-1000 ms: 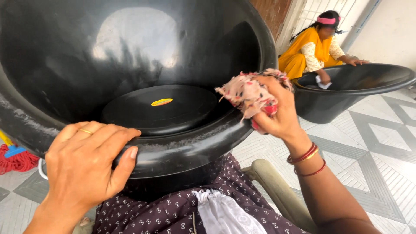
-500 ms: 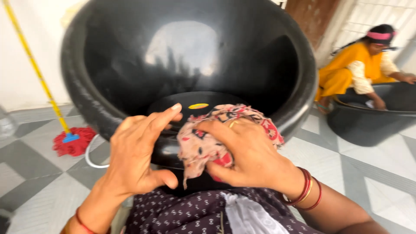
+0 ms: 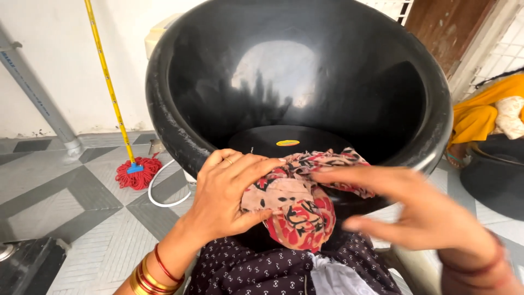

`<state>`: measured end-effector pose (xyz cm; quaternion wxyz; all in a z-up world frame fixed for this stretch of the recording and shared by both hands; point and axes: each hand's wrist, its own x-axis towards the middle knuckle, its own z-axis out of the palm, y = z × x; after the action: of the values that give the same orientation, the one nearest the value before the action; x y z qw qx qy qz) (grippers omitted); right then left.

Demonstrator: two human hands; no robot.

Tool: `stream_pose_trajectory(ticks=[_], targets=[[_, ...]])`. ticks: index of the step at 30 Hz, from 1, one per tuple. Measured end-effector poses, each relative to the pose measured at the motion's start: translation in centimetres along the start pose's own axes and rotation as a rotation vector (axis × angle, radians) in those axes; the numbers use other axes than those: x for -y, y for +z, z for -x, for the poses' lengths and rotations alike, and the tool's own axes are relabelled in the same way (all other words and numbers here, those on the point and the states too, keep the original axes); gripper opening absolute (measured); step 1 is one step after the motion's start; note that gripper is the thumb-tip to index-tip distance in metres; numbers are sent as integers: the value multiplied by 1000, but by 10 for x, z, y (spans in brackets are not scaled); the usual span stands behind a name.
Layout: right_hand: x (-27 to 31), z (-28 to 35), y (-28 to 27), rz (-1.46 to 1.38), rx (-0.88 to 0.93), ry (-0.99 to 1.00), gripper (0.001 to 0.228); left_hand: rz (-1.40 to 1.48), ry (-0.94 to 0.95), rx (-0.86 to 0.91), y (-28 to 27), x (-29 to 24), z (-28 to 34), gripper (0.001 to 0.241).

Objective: The person scrubs the interior surface of a large black plastic basin with a cloth.

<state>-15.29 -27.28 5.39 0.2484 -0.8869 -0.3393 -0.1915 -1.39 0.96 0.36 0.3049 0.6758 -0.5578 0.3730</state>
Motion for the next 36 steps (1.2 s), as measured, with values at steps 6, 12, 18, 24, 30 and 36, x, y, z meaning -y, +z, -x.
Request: stream_pose_trajectory(ticks=[6,12,18,24,30,36], targets=[[-33,29,-15,193,-314,129,46,35,-61,11,-7,-11,-3,74],[-64,31,15,605,-391,4,29,-97,-3,25,-22,-44,-21,72],[-78,41,20,644,-431,-28,35,-179,143,94,-5,-67,-36,69],[-74,33,17,645,-426,-106,71,-56,128,106,13,-36,-23,57],[-74,36,15,644,-421,-139,75,-83,40,79,-23,5,-22,44],[-76,38,18,681,-433,-113,69,-228,-245,19,-61,102,-19,32]])
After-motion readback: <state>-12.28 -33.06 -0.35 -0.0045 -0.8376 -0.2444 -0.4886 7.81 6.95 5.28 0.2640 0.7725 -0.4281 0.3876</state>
